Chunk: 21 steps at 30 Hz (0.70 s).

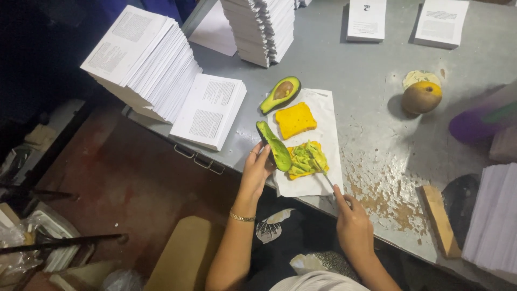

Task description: A person prepares an avocado sandwich by cutting the fruit and spreading it on bread at a workstation.

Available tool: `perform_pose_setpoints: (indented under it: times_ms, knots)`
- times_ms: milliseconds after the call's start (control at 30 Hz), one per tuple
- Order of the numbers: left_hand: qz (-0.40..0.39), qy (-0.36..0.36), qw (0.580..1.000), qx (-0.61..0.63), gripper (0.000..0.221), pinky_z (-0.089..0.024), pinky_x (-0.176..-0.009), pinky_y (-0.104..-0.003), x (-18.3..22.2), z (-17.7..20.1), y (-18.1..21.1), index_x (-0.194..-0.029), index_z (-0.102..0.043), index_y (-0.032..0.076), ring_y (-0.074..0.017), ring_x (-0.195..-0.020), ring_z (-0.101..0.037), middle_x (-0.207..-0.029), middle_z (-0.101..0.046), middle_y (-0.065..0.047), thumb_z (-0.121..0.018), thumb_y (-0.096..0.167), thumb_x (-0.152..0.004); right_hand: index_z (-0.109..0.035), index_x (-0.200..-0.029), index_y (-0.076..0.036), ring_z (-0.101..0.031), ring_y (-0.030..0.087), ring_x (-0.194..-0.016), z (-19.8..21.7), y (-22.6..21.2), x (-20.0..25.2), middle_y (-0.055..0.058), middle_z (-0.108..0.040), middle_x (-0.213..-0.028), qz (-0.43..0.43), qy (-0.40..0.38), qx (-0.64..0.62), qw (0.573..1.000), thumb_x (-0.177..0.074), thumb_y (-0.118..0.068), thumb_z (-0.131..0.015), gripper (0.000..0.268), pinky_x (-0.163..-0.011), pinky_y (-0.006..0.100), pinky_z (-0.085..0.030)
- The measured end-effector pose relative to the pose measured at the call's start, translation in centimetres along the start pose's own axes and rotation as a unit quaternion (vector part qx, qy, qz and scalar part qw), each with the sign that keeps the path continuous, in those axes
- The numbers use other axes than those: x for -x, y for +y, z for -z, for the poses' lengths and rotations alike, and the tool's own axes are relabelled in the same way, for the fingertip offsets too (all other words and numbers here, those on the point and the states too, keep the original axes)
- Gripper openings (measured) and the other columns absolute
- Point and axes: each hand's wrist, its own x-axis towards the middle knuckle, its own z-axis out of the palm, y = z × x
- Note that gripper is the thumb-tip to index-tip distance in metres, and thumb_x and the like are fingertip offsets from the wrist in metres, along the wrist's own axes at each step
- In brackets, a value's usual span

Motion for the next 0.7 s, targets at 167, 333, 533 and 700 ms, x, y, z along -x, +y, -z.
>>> perform_pose_setpoints:
  times_ms: [167,333,533,700]
  knots:
    - [-0.012,-0.009,0.999,0.033,0.058,-0.059,-0.088,-0.036,-1.1,1.0,-1.0,-0.152,-0.048,0.01,-0.0236,-0.118,-0.066,-0.135,-0.067,-0.011,-0.059,0.026,-0.097,-0.049,-0.153,-0.027,-0.067,0.037,-0.073,-1.7,0.6,0.8,0.019,-0.065,-0.118,0.034,0.027,-0.021,0.999,-0.098,-0.002,-0.056,0.061,-0.053,0.048,-0.053]
    - [-0.009,-0.002,1.0,0.017,0.059,-0.059,-0.091,-0.036,-0.7,0.9,-0.7,-0.153,-0.046,0.01,-0.0236,-0.12,-0.066,-0.136,-0.066,-0.012,-0.058,0.026,-0.097,-0.05,-0.153,-0.026,-0.067,0.04,-0.082,-1.9,0.3,0.7,0.02,-0.063,-0.119,-0.009,-0.021,-0.064,0.998,-0.099,-0.002,-0.052,0.059,-0.061,0.051,-0.055]
    - [-0.005,0.006,1.0,0.009,0.059,-0.059,-0.092,-0.036,-0.4,0.9,-0.4,-0.152,-0.047,0.011,-0.0237,-0.122,-0.066,-0.138,-0.066,-0.011,-0.058,0.027,-0.097,-0.053,-0.149,-0.029,-0.063,0.035,-0.078,1.3,-1.9,0.4,0.014,-0.062,-0.128,-0.011,-0.009,0.009,1.0,-0.094,0.003,-0.054,0.064,-0.048,0.046,-0.049]
    - [0.002,0.01,1.0,0.016,0.061,-0.059,-0.093,-0.036,-0.6,1.2,-1.0,-0.154,-0.045,0.011,-0.0237,-0.122,-0.065,-0.137,-0.066,-0.012,-0.059,0.026,-0.096,-0.05,-0.151,-0.025,-0.065,0.043,-0.094,1.6,-2.5,0.2,0.023,-0.06,-0.13,0.021,0.012,0.002,1.0,-0.092,0.008,-0.053,0.068,-0.055,0.051,-0.053]
